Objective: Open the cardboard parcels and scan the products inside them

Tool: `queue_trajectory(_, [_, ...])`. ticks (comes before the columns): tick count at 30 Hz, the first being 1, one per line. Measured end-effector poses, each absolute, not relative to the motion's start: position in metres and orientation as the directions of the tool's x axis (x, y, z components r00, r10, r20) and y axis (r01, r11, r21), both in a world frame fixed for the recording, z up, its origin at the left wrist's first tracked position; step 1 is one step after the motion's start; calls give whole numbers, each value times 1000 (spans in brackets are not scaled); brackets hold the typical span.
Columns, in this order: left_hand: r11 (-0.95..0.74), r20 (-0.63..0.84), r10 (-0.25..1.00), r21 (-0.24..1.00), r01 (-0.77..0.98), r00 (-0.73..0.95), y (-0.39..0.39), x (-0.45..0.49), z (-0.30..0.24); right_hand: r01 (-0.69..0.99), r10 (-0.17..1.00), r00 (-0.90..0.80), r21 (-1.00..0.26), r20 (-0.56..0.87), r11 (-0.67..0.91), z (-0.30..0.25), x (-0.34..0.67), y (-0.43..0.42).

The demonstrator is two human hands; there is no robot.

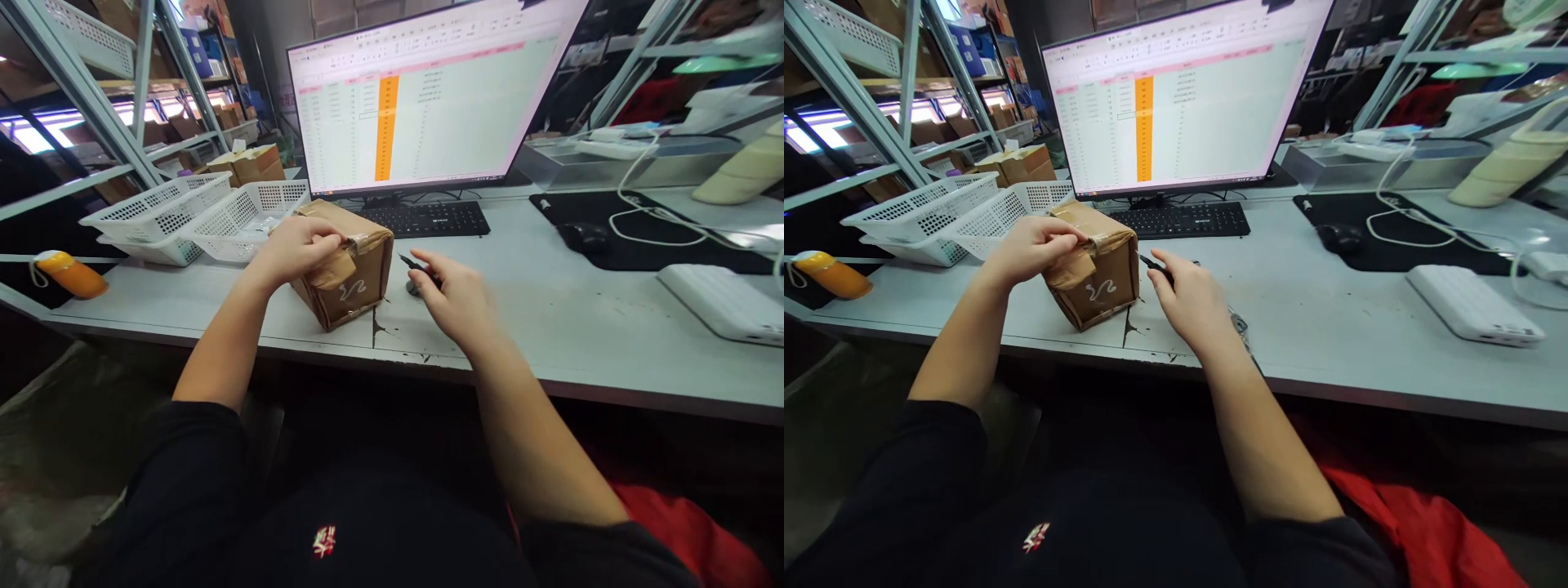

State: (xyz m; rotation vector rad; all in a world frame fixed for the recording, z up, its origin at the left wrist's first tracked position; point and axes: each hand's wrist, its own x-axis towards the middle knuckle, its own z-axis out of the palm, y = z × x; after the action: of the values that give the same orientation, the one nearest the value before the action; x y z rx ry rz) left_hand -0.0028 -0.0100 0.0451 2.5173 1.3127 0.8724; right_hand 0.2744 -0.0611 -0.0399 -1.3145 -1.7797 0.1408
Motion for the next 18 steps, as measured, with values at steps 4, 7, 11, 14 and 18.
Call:
queue_trajectory(4, [-490,614,789,612,621,18,38,-44,31,315,909,-51,-857,413,407,-64,253,-61])
queue_trajectory(7, [-375,506,860,710,596,-61,67,-66,14,-103,961,-169,-974,217,202,-74,225,-76])
queue_trajectory(11, [-334,374,926,764,552,43,59,-71,-9,-300,937,-322,-953,136,36,-77,200,-103])
queue_trajectory(14, [-359,473,880,718,597,-40,11,-67,-25,-282,952,-268,-957,149,70,-77,201,-104])
queue_trajectory(18, [-520,798,597,463,718,-83,-66,-58,-53,-276,986,-84,-954,145,117,-78,217,-67])
